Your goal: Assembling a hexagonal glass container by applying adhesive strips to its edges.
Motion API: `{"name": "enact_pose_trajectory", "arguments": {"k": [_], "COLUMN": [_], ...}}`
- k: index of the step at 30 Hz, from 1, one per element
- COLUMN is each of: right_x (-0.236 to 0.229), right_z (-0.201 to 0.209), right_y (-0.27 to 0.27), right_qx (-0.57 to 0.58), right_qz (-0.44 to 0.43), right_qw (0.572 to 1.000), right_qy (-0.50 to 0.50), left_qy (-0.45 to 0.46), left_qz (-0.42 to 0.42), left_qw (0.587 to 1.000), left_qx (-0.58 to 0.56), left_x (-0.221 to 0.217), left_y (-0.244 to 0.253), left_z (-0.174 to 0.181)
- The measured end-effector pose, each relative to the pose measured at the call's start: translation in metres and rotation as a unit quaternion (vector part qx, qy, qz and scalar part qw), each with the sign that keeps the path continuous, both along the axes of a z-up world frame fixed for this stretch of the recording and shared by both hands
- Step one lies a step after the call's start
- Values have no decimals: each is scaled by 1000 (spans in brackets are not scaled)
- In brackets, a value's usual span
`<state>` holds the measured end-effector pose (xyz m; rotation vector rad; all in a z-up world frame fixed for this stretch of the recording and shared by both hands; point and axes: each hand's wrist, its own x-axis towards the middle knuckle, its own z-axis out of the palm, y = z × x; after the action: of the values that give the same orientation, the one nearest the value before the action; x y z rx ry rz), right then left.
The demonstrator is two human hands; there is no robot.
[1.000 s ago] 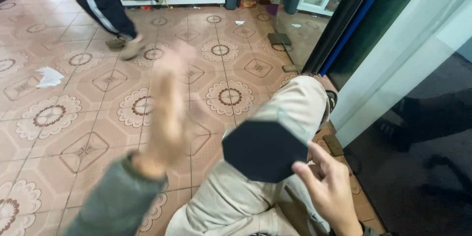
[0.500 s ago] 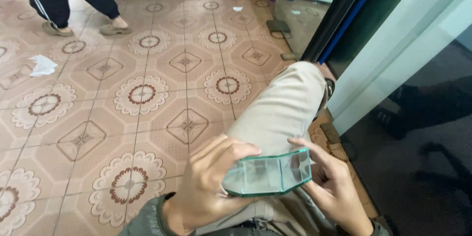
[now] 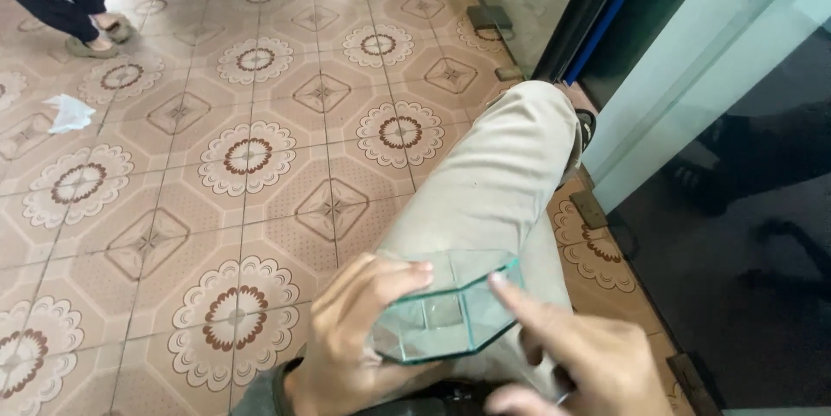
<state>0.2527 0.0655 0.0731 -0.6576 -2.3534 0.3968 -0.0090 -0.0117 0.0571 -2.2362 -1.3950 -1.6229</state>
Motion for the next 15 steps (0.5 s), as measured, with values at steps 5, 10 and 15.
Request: {"name": "enact_pose_trajectory", "arguments": {"k": [5, 10, 15], "right_x": [-22, -14, 12], "right_z": [17, 0, -13], "right_y": [-24, -22, -8], "right_qx": [21, 99, 111], "right_qz": [-43, -7, 2], "right_qw": [999, 995, 994], "right_qy": [22, 1, 9], "left_qy": [-18, -27, -66], "left_qz": [16, 24, 23], "left_qw": [999, 998, 995], "left_qx": [41, 50, 69], "left_x": [1, 4, -12], "left_y": [-3, -8, -8], "left_z": [-6, -15, -8]}}
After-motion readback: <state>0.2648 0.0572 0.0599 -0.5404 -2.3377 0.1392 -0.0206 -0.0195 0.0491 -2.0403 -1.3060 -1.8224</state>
